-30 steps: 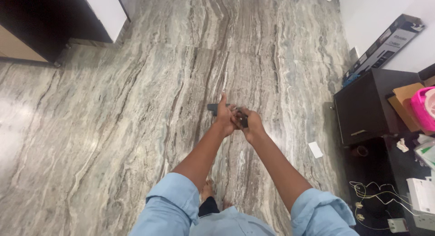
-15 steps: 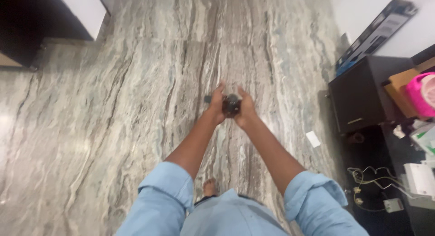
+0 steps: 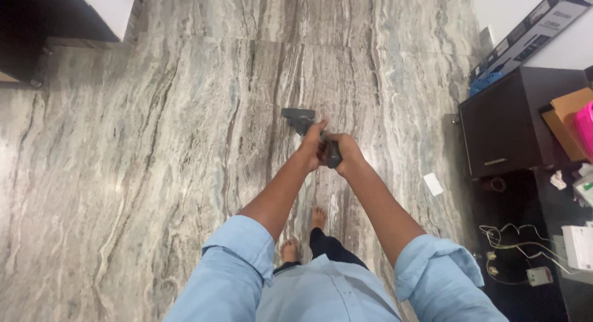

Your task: The person vacuums the floor with a handheld vacuum cleaner, moving the vacuum head across the marble floor and along the baseboards of a small room.

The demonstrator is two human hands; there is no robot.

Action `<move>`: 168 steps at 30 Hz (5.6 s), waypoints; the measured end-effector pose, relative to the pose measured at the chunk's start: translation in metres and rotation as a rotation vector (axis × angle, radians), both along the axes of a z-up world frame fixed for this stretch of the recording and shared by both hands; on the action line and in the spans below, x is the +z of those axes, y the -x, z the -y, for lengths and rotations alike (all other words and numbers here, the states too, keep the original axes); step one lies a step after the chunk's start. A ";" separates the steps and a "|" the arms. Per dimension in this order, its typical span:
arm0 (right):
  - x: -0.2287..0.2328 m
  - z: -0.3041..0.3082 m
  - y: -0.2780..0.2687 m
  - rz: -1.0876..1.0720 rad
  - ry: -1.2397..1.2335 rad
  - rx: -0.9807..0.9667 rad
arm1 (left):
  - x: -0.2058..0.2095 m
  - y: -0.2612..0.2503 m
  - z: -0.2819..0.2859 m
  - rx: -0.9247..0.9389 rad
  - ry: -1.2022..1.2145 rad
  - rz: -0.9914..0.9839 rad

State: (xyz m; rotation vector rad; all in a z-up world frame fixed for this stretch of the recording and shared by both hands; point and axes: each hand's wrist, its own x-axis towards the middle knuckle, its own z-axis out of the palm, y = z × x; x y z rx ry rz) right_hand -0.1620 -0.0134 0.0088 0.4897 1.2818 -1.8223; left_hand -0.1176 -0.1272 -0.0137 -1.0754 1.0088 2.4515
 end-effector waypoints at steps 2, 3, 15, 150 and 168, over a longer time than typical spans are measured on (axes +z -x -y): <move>0.010 0.000 0.003 -0.009 0.020 0.008 | 0.002 0.013 0.003 -0.016 0.045 -0.024; 0.014 0.000 0.007 -0.018 0.038 -0.002 | 0.003 0.018 0.003 -0.024 0.066 -0.034; 0.017 0.013 0.097 -0.024 0.079 0.033 | -0.001 0.116 0.021 -0.112 0.135 0.025; 0.115 0.376 0.691 -0.189 -0.166 0.010 | 0.030 0.738 0.380 0.018 0.151 -0.235; 0.044 0.390 0.756 -0.057 0.024 0.067 | 0.015 0.773 0.391 -0.012 0.191 -0.139</move>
